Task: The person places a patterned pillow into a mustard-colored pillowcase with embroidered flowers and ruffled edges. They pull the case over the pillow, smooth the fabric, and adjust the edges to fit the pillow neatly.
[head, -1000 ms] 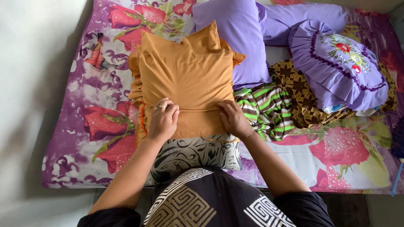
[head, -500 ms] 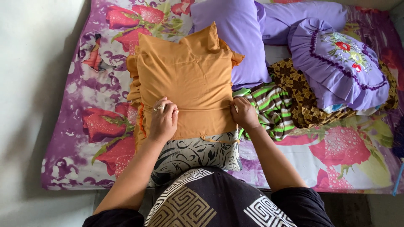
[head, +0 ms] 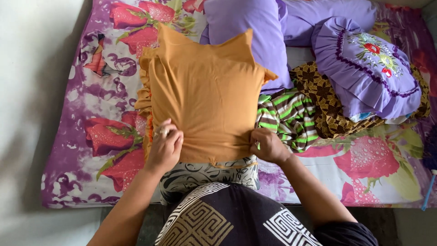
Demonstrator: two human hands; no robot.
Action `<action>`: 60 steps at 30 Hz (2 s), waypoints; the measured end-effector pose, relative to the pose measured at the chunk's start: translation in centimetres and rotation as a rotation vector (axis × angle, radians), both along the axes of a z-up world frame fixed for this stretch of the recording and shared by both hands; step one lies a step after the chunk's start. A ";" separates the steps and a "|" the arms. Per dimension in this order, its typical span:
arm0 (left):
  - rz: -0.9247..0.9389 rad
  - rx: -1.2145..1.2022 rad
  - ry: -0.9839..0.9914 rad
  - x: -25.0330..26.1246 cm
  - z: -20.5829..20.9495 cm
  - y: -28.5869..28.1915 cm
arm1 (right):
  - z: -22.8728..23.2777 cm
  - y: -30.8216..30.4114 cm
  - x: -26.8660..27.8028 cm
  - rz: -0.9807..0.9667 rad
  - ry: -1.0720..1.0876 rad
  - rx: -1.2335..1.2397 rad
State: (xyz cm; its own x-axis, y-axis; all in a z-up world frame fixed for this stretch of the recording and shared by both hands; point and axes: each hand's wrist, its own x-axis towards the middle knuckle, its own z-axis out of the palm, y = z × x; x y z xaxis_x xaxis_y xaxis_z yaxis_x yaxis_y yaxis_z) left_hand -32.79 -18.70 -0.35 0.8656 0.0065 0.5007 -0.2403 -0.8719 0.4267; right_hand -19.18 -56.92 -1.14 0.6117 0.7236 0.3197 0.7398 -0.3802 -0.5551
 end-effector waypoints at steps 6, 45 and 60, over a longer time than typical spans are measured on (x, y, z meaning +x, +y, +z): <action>-0.102 -0.026 0.069 -4.6 2.2 0.1 | 4.3 0.2 -3.0 0.008 0.101 0.066; 0.354 -0.648 0.465 6.6 8.5 4.4 | 5.3 12.0 7.2 -0.366 -0.200 0.358; 0.117 -0.052 0.057 2.8 -3.2 6.3 | 4.0 12.3 8.3 -0.260 -0.214 0.153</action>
